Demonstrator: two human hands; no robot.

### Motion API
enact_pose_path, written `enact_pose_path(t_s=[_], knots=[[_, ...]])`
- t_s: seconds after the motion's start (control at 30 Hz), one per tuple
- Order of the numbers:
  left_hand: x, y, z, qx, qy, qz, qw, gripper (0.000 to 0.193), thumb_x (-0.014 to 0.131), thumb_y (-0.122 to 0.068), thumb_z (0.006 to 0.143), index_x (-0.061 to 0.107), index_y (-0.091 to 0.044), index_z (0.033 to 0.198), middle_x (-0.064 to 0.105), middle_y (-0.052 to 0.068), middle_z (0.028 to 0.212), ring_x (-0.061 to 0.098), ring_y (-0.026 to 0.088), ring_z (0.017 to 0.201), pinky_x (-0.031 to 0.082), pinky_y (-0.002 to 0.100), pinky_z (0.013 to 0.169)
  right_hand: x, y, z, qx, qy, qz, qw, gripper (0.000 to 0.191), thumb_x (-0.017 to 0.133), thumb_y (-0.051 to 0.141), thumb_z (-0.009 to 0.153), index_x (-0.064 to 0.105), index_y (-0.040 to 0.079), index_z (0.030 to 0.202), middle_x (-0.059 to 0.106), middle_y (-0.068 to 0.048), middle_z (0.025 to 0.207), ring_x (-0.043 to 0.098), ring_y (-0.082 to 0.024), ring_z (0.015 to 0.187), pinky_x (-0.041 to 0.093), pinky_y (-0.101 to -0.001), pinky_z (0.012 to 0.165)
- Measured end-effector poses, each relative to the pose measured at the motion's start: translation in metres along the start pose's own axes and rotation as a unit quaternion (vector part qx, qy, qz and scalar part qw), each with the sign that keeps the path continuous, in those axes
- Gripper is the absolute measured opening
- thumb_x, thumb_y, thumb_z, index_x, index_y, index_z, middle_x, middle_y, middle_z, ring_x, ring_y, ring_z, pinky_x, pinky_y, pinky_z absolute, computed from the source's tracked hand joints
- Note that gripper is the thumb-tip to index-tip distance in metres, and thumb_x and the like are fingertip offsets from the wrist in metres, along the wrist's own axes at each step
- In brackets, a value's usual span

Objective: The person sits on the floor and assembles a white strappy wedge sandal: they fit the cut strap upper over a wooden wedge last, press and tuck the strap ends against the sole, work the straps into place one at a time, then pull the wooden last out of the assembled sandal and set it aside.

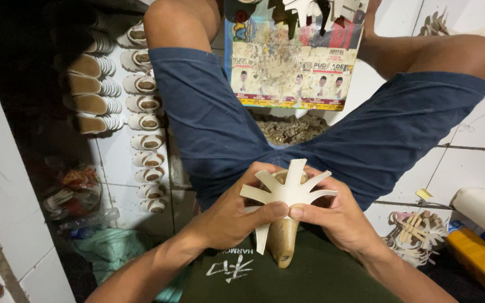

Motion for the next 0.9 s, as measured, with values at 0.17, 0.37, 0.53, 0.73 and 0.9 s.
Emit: enact_pose_path(t_s=[0.17, 0.37, 0.53, 0.73, 0.9], knots=[[0.001, 0.002, -0.001, 0.0, -0.001, 0.001, 1.0, 0.057, 0.071, -0.034, 0.1, 0.044, -0.004, 0.14, 0.057, 0.006, 0.124, 0.054, 0.012, 0.119, 0.047, 0.032, 0.104, 0.0, 0.003, 0.0, -0.005, -0.014, -0.016, 1.0, 0.064, 0.082, 0.01, 0.08, 0.056, -0.008, 0.136, 0.061, -0.009, 0.13, 0.061, -0.017, 0.117, 0.049, -0.0368, 0.102], [-0.001, -0.002, 0.0, 0.024, -0.002, 0.024, 0.999, 0.053, 0.071, -0.032, 0.101, 0.046, -0.005, 0.139, 0.057, 0.004, 0.123, 0.054, 0.012, 0.119, 0.046, 0.031, 0.105, -0.001, -0.004, 0.002, 0.026, -0.025, 0.009, 0.999, 0.074, 0.082, 0.012, 0.076, 0.052, -0.003, 0.142, 0.064, -0.01, 0.126, 0.061, -0.017, 0.114, 0.05, -0.0357, 0.1], [-0.003, 0.001, 0.0, 0.0, -0.005, 0.014, 1.0, 0.05, 0.073, -0.031, 0.099, 0.049, -0.006, 0.134, 0.058, 0.003, 0.116, 0.055, 0.01, 0.112, 0.048, 0.03, 0.1, 0.001, -0.003, 0.004, 0.019, 0.007, -0.002, 1.0, 0.071, 0.083, 0.014, 0.078, 0.054, -0.006, 0.14, 0.064, -0.011, 0.125, 0.062, -0.018, 0.113, 0.05, -0.0352, 0.099], [-0.003, 0.003, -0.001, -0.011, -0.005, -0.036, 0.999, 0.05, 0.074, -0.032, 0.098, 0.048, -0.007, 0.133, 0.058, 0.001, 0.116, 0.054, 0.009, 0.112, 0.047, 0.029, 0.1, 0.001, -0.003, 0.007, 0.009, 0.02, -0.007, 1.0, 0.068, 0.083, 0.017, 0.077, 0.056, -0.005, 0.135, 0.064, -0.008, 0.123, 0.061, -0.016, 0.114, 0.049, -0.0341, 0.099], [-0.003, 0.009, -0.003, -0.03, -0.002, -0.039, 0.999, 0.051, 0.076, -0.03, 0.096, 0.049, -0.007, 0.133, 0.057, 0.001, 0.112, 0.055, 0.009, 0.108, 0.049, 0.029, 0.096, 0.002, -0.006, 0.008, 0.021, 0.043, -0.008, 0.999, 0.067, 0.085, 0.018, 0.076, 0.058, -0.004, 0.133, 0.067, -0.01, 0.117, 0.062, -0.017, 0.108, 0.049, -0.034, 0.096]])
Point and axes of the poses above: each hand's wrist, its own z-axis towards the middle knuckle, its own x-axis out of the palm, y = z × x, the point moved 8 cm from there along z, towards the middle knuckle
